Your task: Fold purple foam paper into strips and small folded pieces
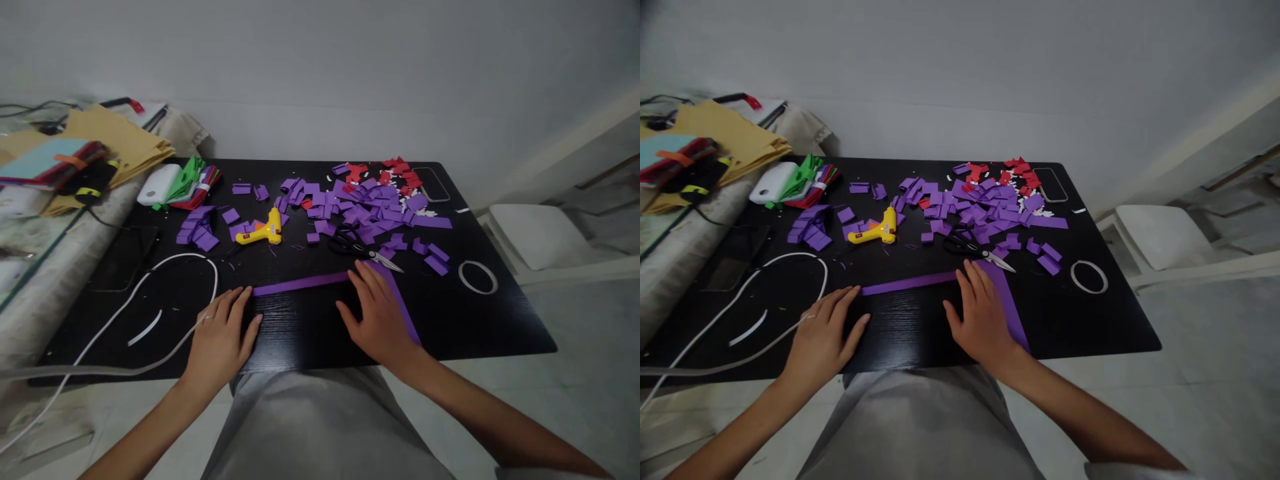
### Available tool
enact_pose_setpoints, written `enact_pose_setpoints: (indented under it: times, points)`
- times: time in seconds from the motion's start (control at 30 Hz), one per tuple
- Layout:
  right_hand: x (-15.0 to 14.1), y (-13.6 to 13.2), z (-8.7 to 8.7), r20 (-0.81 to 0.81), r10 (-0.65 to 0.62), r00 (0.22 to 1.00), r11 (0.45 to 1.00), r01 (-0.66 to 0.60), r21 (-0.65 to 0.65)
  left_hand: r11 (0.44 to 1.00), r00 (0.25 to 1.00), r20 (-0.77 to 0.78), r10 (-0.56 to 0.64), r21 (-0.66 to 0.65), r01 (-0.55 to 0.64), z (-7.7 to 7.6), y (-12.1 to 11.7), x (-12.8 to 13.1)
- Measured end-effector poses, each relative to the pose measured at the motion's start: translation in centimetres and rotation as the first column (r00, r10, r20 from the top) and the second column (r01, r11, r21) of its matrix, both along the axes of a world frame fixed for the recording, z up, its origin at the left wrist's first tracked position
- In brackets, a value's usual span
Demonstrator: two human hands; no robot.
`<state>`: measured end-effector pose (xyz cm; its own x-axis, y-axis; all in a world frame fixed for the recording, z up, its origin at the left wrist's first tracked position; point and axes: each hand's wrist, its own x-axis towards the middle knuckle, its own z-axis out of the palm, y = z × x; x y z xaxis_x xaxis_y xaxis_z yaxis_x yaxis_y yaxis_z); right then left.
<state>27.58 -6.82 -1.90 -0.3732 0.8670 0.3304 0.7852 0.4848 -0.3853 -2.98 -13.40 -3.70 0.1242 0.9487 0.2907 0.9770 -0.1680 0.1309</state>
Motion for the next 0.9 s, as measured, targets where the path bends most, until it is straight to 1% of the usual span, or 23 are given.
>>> enact_pose_setpoints:
  times: [0.07, 0.13, 0.2, 0.23, 0.27, 0.3, 0.37, 0.4, 0.43, 0.47, 0.53, 0.6, 0.63, 0.67, 0.7, 0.73, 0.77, 0.8, 0.83, 0.87, 0.9]
  points:
    - [-1.0, 1.5, 0.7, -0.001, -0.027, 1.000, 0.999, 0.027, 0.021, 1.000, 0.999, 0.037, -0.004, -0.005, 0.004, 0.2, 0.3, -0.3]
    - [-2.1, 2.7, 1.2, -0.020, -0.015, 1.000, 1.000, 0.016, 0.016, 1.000, 0.994, 0.106, 0.002, -0.013, -0.001, 0.3, 0.9, -0.5]
    - [-3.3, 3.6, 1.3, 0.002, 0.088, 0.996, 0.996, -0.088, -0.020, 0.999, 0.973, 0.229, 0.035, -0.027, -0.029, 0.7, 1.6, -0.4]
    - [-4.0, 4.1, 1.2, 0.024, 0.168, 0.985, 0.985, -0.167, -0.052, 0.998, 0.946, 0.317, 0.064, -0.034, -0.057, 1.0, 2.1, -0.2]
    - [-4.7, 4.5, 1.1, 0.053, 0.250, 0.967, 0.965, -0.244, -0.094, 0.995, 0.898, 0.429, 0.096, -0.043, -0.086, 1.4, 2.6, 0.1]
    - [-5.3, 5.0, 1.0, 0.086, 0.311, 0.946, 0.944, -0.298, -0.141, 0.989, 0.817, 0.560, 0.141, -0.051, -0.136, 2.0, 3.1, 0.5]
    - [-6.5, 5.8, 0.8, 0.146, 0.397, 0.906, 0.908, -0.365, -0.206, 0.977, 0.599, 0.788, 0.141, -0.012, -0.215, 3.3, 4.2, 1.3]
    - [-7.0, 6.2, 0.8, 0.182, 0.424, 0.887, 0.896, -0.381, -0.228, 0.973, 0.514, 0.847, 0.134, -0.014, -0.231, 4.0, 4.8, 1.7]
    - [-7.4, 6.4, 0.8, 0.216, 0.434, 0.874, 0.892, -0.384, -0.238, 0.973, 0.469, 0.875, 0.119, -0.010, -0.229, 4.7, 5.3, 2.0]
    - [-7.7, 6.7, 0.9, 0.243, 0.441, 0.864, 0.889, -0.385, -0.246, 0.969, 0.453, 0.886, 0.101, 0.014, -0.245, 5.3, 5.8, 2.3]
    - [-7.9, 6.9, 1.2, 0.256, 0.442, 0.860, 0.887, -0.377, -0.265, 0.971, 0.466, 0.881, 0.081, 0.035, -0.235, 6.4, 7.0, 2.6]
    - [-7.7, 7.0, 1.6, 0.188, 0.427, 0.884, 0.883, -0.364, -0.295, 0.973, 0.444, 0.895, 0.048, 0.059, -0.224, 6.9, 8.5, 2.6]
    - [-7.4, 7.1, 1.8, 0.118, 0.405, 0.907, 0.882, -0.354, -0.310, 0.971, 0.416, 0.909, 0.020, 0.082, -0.224, 7.0, 9.4, 2.6]
    - [-7.1, 7.2, 2.1, 0.020, 0.367, 0.930, 0.880, -0.340, -0.330, 0.967, 0.366, 0.930, -0.032, 0.122, -0.225, 6.9, 10.3, 2.5]
    - [-6.6, 7.5, 2.2, -0.104, 0.310, 0.945, 0.874, -0.327, -0.359, 0.962, 0.299, 0.950, -0.084, 0.156, -0.225, 6.8, 11.3, 2.5]
    - [-6.2, 7.8, 2.4, -0.245, 0.236, 0.940, 0.857, -0.320, -0.404, 0.960, 0.230, 0.966, -0.115, 0.168, -0.225, 6.6, 12.3, 2.4]
    - [-5.7, 8.2, 2.5, -0.395, 0.142, 0.907, 0.819, -0.332, -0.467, 0.962, 0.159, 0.978, -0.133, 0.166, -0.218, 6.3, 13.2, 2.4]
    - [-5.3, 8.6, 2.5, -0.533, 0.040, 0.845, 0.760, -0.372, -0.533, 0.963, 0.090, 0.986, -0.143, 0.159, -0.217, 5.9, 13.9, 2.5]
    - [-4.9, 9.0, 2.4, -0.641, -0.067, 0.764, 0.688, -0.430, -0.585, 0.967, 0.034, 0.991, -0.133, 0.137, -0.213, 5.5, 14.5, 2.7]
    - [-4.6, 9.4, 2.3, -0.714, -0.186, 0.675, 0.608, -0.492, -0.623, 0.976, -0.010, 0.994, -0.109, 0.105, -0.191, 4.9, 14.9, 3.1]
    - [-4.4, 9.8, 2.1, -0.748, -0.303, 0.591, 0.530, -0.548, -0.648, 0.985, -0.042, 0.996, -0.078, 0.070, -0.155, 4.4, 15.0, 3.5]
